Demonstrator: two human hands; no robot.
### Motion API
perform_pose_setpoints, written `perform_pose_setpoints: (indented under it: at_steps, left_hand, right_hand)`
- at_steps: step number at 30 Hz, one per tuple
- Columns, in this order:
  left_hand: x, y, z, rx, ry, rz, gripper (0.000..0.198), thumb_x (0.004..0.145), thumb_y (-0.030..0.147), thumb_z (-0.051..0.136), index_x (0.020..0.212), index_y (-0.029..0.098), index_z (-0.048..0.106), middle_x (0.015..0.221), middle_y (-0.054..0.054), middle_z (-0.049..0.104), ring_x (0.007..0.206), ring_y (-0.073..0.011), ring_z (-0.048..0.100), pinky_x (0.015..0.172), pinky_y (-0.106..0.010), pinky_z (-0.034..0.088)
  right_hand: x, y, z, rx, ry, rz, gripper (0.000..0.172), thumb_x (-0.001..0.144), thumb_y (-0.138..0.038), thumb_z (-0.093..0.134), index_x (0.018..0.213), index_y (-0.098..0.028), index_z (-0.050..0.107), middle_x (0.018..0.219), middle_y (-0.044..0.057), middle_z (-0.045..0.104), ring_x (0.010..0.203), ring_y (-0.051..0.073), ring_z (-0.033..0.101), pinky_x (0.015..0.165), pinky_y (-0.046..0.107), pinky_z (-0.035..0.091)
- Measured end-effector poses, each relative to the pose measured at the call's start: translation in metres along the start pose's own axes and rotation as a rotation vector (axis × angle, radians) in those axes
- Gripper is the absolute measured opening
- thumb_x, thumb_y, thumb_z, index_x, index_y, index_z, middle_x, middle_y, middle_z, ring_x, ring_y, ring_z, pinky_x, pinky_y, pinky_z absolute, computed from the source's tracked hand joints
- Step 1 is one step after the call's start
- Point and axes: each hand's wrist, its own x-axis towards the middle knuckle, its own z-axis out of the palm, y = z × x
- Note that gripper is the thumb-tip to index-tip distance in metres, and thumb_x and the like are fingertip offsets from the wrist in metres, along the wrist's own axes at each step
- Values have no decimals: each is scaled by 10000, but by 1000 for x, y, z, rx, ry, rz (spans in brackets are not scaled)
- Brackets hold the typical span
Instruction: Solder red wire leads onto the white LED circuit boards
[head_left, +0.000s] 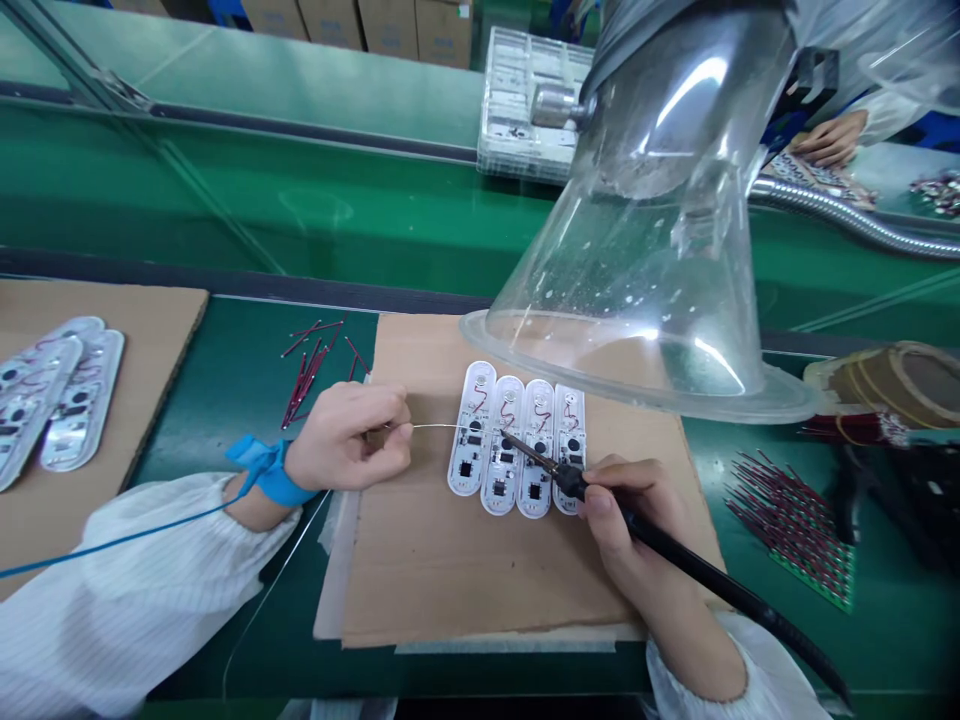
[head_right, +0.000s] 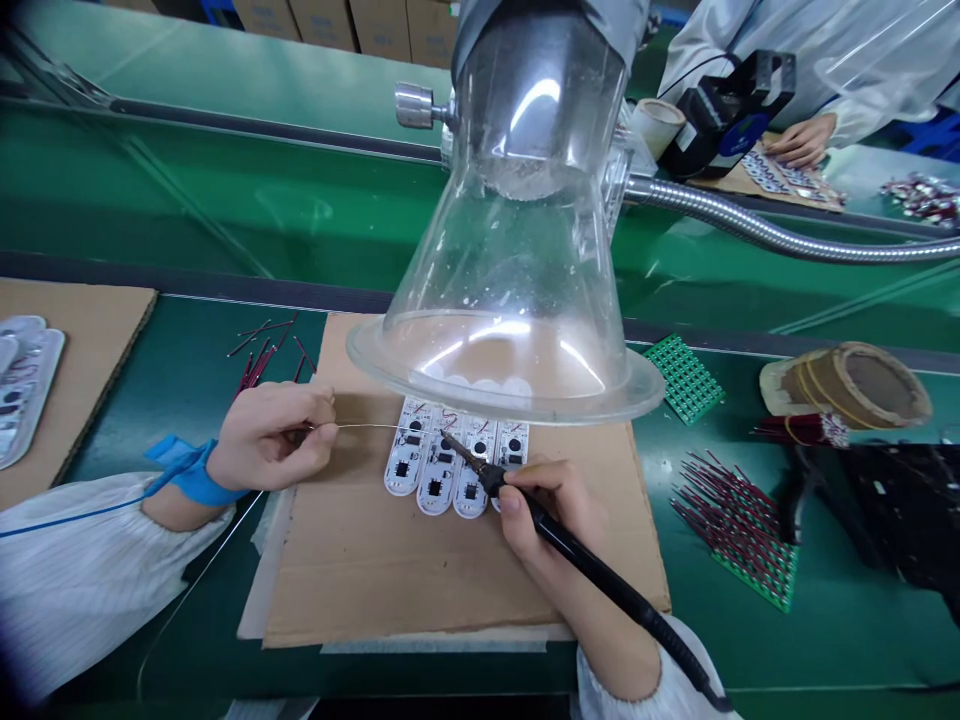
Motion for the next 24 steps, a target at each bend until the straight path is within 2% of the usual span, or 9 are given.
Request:
perform_pose_setpoints:
  at_steps: [4, 9, 11, 15, 18, 20, 22, 24]
  left_hand:
    - [-1, -6, -4, -30, 37, -4, 255, 884, 42, 570, 772, 256, 488, 581, 82, 413, 478, -118, 367, 486, -296, 279]
    - [-5, -14, -8, -56, 69, -58, 235, 911, 81, 543, 775, 259, 470, 575, 68, 459, 465, -126, 406, 478, -277, 321]
    - [-5, -12, -8, -51, 24, -36, 225, 925, 82, 523, 789, 255, 482, 588, 56, 554, 458, -126, 460, 480, -263, 367]
    - [2, -2, 0, -85, -151, -11, 195, 939, 88, 503, 826, 247, 521, 740, 12, 771, 474, -127, 595, 509, -240, 463]
    - [7, 5, 7, -107, -248, 25, 194, 942, 91, 484, 837, 253, 503, 753, 12, 784, 527, -134, 662, 540, -227, 484]
    - [7, 8, 11, -119, -268, 61, 191, 954, 94, 480, 850, 254, 483, 807, 7, 805, 547, -122, 665, 553, -221, 480]
    - [6, 7, 11, -123, -220, 69, 196, 963, 90, 469, 858, 255, 467, 812, 12, 790, 545, -112, 638, 555, -221, 468]
    - [2, 4, 9, -83, -131, 34, 208, 955, 82, 472, 847, 260, 459, 707, 42, 692, 526, -114, 582, 538, -229, 429]
  right_hand:
    - [-1, 2, -9, 40, -21, -25, 132, 1091, -401, 764, 1081, -275, 726, 847, 14, 762, 661, 186, 751, 565, 295, 596]
    - [10, -13, -18, 181, 160, -55, 102, 1082, -348, 761, 1043, -257, 734, 784, 3, 720, 571, 174, 694, 497, 305, 557]
    - [17, -17, -18, 220, 245, -62, 129, 1061, -356, 788, 1005, -252, 736, 805, 5, 725, 551, 167, 682, 474, 306, 549]
    - [24, -14, -12, 248, 387, -1, 224, 1034, -421, 827, 949, -243, 722, 815, -6, 694, 529, 150, 657, 466, 308, 540]
    - [22, -5, -7, 218, 379, 35, 244, 1045, -438, 815, 950, -235, 718, 836, -8, 685, 547, 145, 662, 481, 303, 547]
    - [20, 0, -5, 188, 347, 11, 236, 1054, -428, 804, 955, -230, 720, 847, -5, 694, 551, 143, 662, 489, 302, 547]
    - [17, 4, -5, 166, 308, -16, 211, 1065, -411, 788, 972, -235, 721, 820, -7, 695, 554, 151, 661, 497, 305, 541]
    - [15, 4, -6, 155, 239, -31, 170, 1077, -392, 773, 1000, -250, 723, 774, -11, 691, 565, 167, 656, 505, 310, 534]
